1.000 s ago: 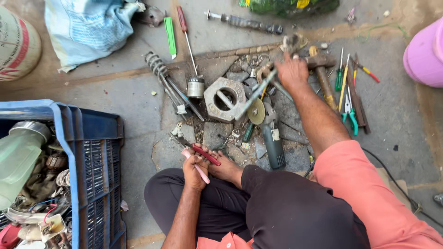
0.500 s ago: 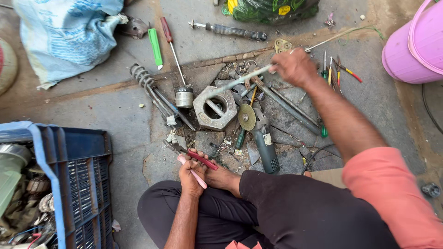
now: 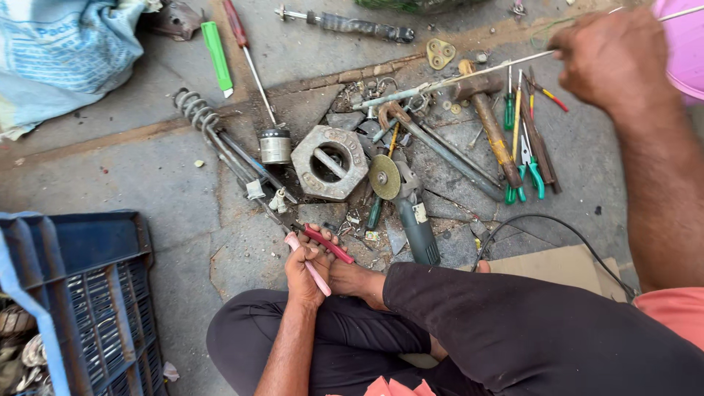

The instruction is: The person sits on the floor and uses pliers to grip and bend a small metal component. They then use an angle grinder to cut the metal, creating sparks, and later use a hammer to strike the piece on a metal block. The person handles various tools and metal parts throughout the process.

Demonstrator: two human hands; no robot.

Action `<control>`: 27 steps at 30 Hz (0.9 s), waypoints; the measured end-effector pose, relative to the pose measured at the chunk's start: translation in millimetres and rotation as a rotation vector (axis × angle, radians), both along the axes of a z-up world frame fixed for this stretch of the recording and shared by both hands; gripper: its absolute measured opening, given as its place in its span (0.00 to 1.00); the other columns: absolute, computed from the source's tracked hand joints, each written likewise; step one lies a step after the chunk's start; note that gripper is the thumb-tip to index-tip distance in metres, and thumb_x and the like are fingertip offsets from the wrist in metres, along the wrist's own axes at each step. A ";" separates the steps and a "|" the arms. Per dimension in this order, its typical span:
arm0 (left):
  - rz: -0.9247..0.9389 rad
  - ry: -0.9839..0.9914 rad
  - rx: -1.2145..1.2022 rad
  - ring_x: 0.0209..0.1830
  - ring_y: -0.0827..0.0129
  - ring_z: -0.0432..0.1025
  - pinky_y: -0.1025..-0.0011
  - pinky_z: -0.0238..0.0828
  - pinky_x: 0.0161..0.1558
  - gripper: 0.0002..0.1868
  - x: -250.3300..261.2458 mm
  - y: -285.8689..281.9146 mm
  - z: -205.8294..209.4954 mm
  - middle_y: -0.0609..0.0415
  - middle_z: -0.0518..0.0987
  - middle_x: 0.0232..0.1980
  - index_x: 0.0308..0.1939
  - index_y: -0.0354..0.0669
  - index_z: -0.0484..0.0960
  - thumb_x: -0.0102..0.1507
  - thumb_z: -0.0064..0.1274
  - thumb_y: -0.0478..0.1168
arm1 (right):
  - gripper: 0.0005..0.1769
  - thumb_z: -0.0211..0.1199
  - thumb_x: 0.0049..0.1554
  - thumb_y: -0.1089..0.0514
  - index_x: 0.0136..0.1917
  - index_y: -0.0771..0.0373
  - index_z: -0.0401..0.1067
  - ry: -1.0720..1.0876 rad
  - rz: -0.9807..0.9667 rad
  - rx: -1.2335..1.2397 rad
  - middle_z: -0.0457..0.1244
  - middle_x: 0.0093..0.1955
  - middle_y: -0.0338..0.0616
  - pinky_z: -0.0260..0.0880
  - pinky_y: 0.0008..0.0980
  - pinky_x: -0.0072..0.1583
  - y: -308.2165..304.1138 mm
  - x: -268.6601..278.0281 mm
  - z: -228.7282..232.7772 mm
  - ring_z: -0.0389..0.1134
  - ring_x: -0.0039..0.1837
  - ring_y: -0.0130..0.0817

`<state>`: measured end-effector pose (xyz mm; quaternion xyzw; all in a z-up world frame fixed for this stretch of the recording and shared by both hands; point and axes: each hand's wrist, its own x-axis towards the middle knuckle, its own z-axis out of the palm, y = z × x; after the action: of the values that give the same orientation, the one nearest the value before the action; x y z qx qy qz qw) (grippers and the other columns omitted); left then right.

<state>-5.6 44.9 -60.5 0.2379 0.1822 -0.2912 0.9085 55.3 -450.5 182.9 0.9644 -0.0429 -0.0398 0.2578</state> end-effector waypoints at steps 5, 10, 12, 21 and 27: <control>-0.035 0.060 0.057 0.52 0.51 0.69 0.48 0.69 0.58 0.26 0.7 -2.5 4.8 0.44 0.72 0.49 0.54 0.36 0.68 0.50 0.43 0.35 | 0.14 0.61 0.59 0.70 0.57 0.60 0.79 -0.236 -0.015 0.142 0.70 0.49 0.48 0.71 0.37 0.52 -26.8 -32.2 7.3 0.70 0.48 0.40; -0.004 0.060 0.039 0.50 0.51 0.69 0.46 0.69 0.56 0.27 0.2 -0.2 6.4 0.43 0.72 0.48 0.54 0.36 0.68 0.49 0.43 0.35 | 0.10 0.53 0.66 0.78 0.55 0.70 0.73 -0.447 0.148 0.324 0.66 0.52 0.51 0.70 0.31 0.58 -61.5 -65.7 12.7 0.68 0.52 0.39; 0.000 0.058 0.043 0.50 0.50 0.69 0.46 0.69 0.56 0.27 0.7 -0.7 6.5 0.43 0.72 0.48 0.54 0.36 0.67 0.49 0.43 0.35 | 0.11 0.54 0.63 0.78 0.54 0.72 0.73 -0.488 0.091 0.358 0.67 0.51 0.54 0.72 0.33 0.57 -59.3 -73.5 15.9 0.68 0.51 0.41; -0.031 0.026 0.050 0.51 0.54 0.68 0.48 0.68 0.56 0.27 0.0 -2.2 11.1 0.47 0.72 0.48 0.55 0.40 0.68 0.50 0.42 0.37 | 0.11 0.53 0.64 0.76 0.55 0.69 0.72 -0.638 -0.036 0.339 0.68 0.53 0.50 0.74 0.30 0.56 -10.9 -84.5 41.1 0.73 0.54 0.37; -0.028 0.023 0.018 0.51 0.54 0.68 0.47 0.68 0.56 0.27 -0.1 -0.1 10.7 0.47 0.71 0.48 0.55 0.40 0.68 0.50 0.42 0.37 | 0.13 0.59 0.74 0.59 0.48 0.65 0.74 -0.790 0.129 0.005 0.64 0.41 0.52 0.64 0.45 0.45 -54.8 -64.9 -5.3 0.66 0.43 0.46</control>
<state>-5.7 44.8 -49.8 0.2454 0.1920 -0.3050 0.9000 -9.6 -505.3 177.7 0.9069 -0.0778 0.3502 0.2210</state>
